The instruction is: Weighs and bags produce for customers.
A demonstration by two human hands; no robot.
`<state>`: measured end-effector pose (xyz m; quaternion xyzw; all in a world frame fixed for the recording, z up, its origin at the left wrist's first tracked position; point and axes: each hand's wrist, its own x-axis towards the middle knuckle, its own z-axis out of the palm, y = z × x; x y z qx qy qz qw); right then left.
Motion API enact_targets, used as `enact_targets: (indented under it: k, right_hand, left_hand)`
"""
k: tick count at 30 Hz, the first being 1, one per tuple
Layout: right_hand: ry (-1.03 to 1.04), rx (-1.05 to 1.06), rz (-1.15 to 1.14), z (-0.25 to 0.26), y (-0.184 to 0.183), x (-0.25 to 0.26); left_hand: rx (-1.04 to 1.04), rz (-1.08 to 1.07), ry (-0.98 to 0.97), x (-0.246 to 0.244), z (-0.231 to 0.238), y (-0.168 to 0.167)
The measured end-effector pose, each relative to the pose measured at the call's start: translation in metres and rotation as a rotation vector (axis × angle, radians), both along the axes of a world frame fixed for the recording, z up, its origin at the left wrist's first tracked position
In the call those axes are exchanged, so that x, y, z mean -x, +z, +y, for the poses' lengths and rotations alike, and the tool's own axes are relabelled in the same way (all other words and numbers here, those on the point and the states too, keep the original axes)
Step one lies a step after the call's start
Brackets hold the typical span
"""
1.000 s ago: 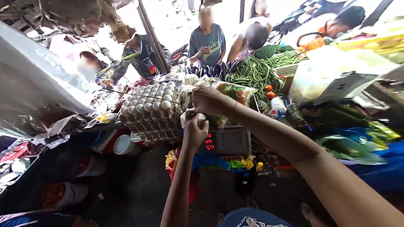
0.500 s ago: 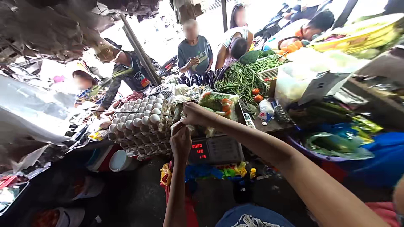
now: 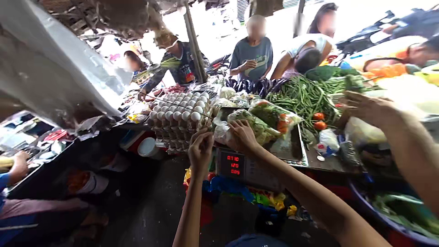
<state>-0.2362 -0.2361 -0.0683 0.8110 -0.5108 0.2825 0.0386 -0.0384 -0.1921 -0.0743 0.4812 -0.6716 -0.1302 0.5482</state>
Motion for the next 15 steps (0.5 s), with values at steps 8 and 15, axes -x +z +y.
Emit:
enact_targets:
  k: [8, 15]
  right_hand:
    - [0.018, 0.116, 0.112, 0.007, -0.017, -0.005]
    - [0.038, 0.162, 0.061, 0.008, -0.023, 0.001]
  left_hand:
    - [-0.926, -0.019, 0.687, -0.121, 0.108, -0.213]
    - [-1.108, -0.177, 0.561, -0.095, 0.144, -0.258]
